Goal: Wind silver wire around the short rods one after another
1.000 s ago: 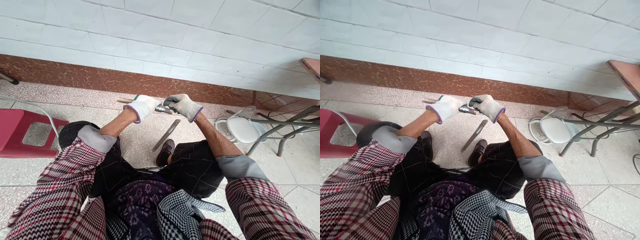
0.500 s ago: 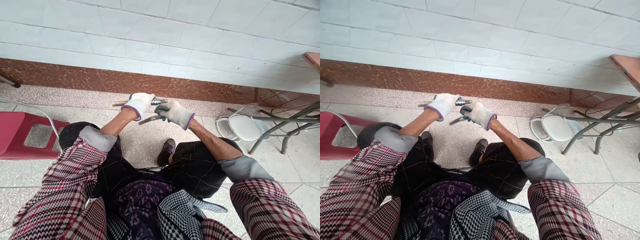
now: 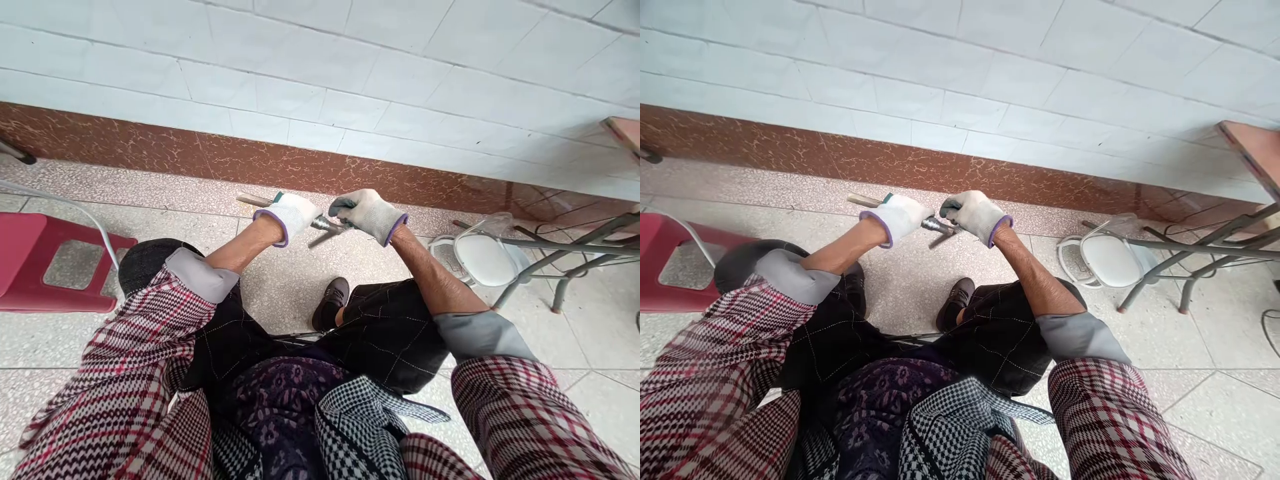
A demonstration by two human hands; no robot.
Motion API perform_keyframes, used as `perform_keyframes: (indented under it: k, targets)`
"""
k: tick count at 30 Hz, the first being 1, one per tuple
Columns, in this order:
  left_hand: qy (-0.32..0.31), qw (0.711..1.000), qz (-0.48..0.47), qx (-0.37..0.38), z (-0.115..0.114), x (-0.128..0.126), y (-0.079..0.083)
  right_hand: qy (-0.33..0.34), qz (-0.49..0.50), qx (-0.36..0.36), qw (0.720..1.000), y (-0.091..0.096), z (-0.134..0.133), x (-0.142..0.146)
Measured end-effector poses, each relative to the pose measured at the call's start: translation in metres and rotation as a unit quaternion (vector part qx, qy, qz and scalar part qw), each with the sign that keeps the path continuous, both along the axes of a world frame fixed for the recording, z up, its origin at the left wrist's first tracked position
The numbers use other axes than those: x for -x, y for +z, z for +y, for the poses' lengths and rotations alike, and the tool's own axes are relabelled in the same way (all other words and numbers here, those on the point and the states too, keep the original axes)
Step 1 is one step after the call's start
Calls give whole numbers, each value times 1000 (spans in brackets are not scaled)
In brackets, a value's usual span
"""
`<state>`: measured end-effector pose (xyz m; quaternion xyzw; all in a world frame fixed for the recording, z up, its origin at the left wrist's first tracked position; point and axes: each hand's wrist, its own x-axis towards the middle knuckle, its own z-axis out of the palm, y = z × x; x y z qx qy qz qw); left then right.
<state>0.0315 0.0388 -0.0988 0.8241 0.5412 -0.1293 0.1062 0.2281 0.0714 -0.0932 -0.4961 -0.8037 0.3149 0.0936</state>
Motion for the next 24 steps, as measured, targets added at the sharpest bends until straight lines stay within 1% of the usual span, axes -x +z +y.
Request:
perform_keyframes:
  k: [3,6,9,13,15,18,20,21,22,24]
  targets:
    - [35,999,-36,-5,2,1,5,-35,82,54,995,1,4,-4]
    - [63,994,-89,-13,4,7,9,-55,150,110,981,2,2,-1]
    - [84,985,-149,-29,5,13,7,-70,190,148,968,0,-5,7]
    - [111,978,-169,-54,9,18,-1,-42,205,173,962,-3,-15,17]
    - [113,978,-166,-59,10,18,-3,-22,206,161,965,-4,-16,18]
    - [129,973,-180,-60,9,18,2,21,202,134,970,-4,-13,15]
    - [157,960,-224,-56,8,18,6,59,193,129,971,-6,-12,13]
    - [176,949,-256,-48,7,18,8,72,190,134,970,-7,-12,12]
    - [197,935,-293,-35,7,18,10,80,187,142,969,-10,-13,12]
    - [239,896,-374,4,7,18,14,83,178,172,965,-15,-16,13]
